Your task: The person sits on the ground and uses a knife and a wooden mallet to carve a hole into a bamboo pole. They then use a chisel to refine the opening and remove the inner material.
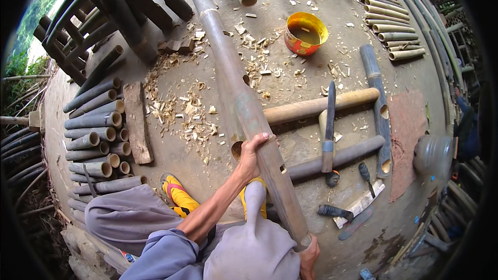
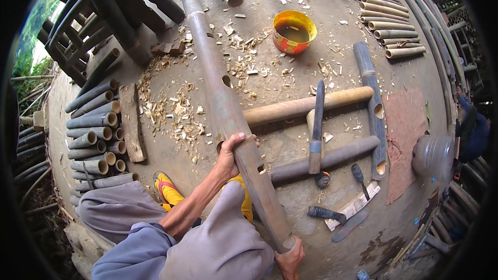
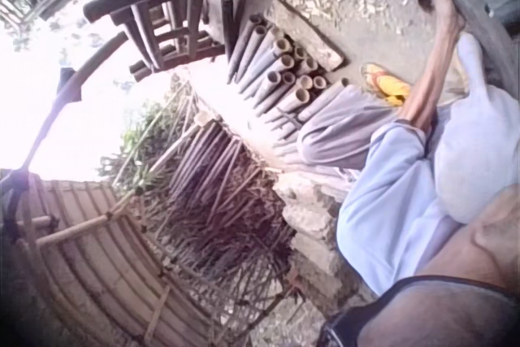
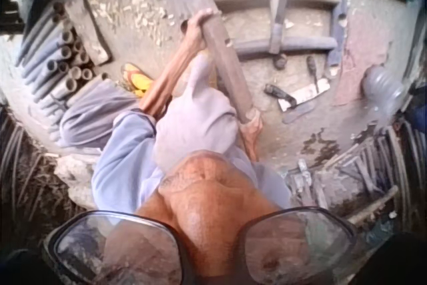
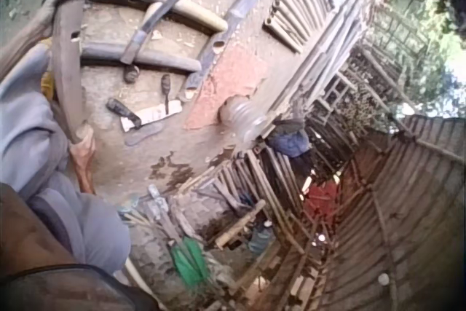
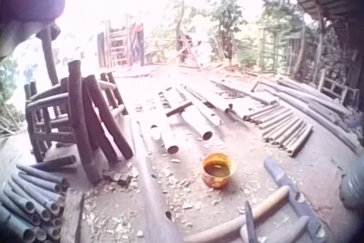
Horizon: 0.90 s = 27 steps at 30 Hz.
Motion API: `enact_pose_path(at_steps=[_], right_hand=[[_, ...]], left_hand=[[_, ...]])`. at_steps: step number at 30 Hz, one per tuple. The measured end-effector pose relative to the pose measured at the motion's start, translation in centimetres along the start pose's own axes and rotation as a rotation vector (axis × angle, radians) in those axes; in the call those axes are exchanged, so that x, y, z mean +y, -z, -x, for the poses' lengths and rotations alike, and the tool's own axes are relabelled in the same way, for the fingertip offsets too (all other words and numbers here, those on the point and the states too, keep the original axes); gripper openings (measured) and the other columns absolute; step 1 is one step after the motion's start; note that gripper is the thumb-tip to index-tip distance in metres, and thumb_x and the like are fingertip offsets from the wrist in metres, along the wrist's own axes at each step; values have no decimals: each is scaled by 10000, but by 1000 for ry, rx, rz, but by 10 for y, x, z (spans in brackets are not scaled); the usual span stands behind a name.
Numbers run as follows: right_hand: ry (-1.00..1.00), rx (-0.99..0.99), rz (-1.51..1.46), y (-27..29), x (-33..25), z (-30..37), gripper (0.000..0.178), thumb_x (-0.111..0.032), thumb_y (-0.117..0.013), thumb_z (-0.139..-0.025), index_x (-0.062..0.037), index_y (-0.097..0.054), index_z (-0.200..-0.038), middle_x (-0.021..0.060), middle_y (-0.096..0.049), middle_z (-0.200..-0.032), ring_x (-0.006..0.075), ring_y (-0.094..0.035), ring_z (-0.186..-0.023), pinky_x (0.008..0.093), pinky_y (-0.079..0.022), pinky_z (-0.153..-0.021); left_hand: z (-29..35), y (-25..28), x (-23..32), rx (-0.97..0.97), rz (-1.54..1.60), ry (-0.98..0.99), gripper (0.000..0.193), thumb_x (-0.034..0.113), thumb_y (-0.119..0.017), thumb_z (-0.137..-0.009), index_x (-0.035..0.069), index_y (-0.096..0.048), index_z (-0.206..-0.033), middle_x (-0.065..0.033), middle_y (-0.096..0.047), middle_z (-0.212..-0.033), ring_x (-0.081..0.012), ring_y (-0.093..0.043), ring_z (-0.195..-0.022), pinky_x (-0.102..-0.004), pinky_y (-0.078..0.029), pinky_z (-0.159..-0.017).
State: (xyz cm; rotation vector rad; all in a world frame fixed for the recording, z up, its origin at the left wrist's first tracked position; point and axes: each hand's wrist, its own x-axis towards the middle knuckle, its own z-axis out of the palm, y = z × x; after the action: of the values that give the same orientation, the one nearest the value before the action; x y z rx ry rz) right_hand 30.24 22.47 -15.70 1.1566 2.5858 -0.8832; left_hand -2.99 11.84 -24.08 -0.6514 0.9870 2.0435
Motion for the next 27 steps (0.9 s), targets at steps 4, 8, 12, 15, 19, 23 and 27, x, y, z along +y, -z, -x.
enact_pose_path(at_steps=[4,8,12,15,19,23,27], right_hand=[[5,-7,13,-2,-15,-12,705,-163,-826,-513,-27,-507,-1126,223,-616,-934,435,-593,-883,477,-478,-766],[-15,-96,-71,-15,-32,-42,694,-161,-818,-529,-22,-501,-1130,222,-615,-964,424,-595,-920,459,-485,-799],[46,-183,-181,-39,-77,-95,769,-170,-819,-585,1,-459,-1242,237,-591,-1091,393,-587,-1011,436,-482,-861],[294,-86,-316,-61,-120,-128,844,-167,-800,-653,31,-368,-1351,236,-549,-1187,366,-565,-1073,428,-473,-901],[464,-161,-590,-71,-169,-152,778,-123,-746,-720,28,-349,-1372,217,-553,-1174,312,-577,-1039,385,-490,-867],[465,-158,-513,-72,-163,-159,618,-56,-702,-739,-11,-464,-1308,155,-613,-1009,261,-611,-869,361,-501,-760],[425,-215,-438,-82,-125,-165,482,-20,-668,-749,-10,-535,-1213,146,-617,-938,253,-604,-759,357,-502,-715]], left_hand=[[-16,11,5,-9,33,3,503,391,-633,-807,-7,-559,-1107,-154,-634,-949,-238,-617,-893,-421,-525,-789],[-33,20,22,-24,96,-80,524,416,-608,-847,10,-535,-1171,-144,-624,-1016,-232,-611,-924,-405,-512,-835],[-17,14,26,-35,156,-143,603,465,-528,-899,17,-453,-1296,-138,-568,-1197,-241,-570,-1058,-388,-446,-956],[11,21,-3,-36,11,-91,609,484,-509,-903,37,-440,-1311,-142,-555,-1241,-253,-572,-1067,-386,-407,-1008],[28,40,-17,-37,-132,-93,622,504,-520,-894,33,-430,-1290,-141,-599,-1127,-259,-618,-960,-419,-498,-898],[-10,63,51,-39,400,-176,592,550,-501,-897,49,-430,-1205,-175,-587,-922,-256,-615,-720,-292,-554,-554],[-60,68,139,-130,453,-354,590,510,-401,-955,3,-376,-1257,-224,-547,-979,-304,-595,-762,-299,-569,-550]])
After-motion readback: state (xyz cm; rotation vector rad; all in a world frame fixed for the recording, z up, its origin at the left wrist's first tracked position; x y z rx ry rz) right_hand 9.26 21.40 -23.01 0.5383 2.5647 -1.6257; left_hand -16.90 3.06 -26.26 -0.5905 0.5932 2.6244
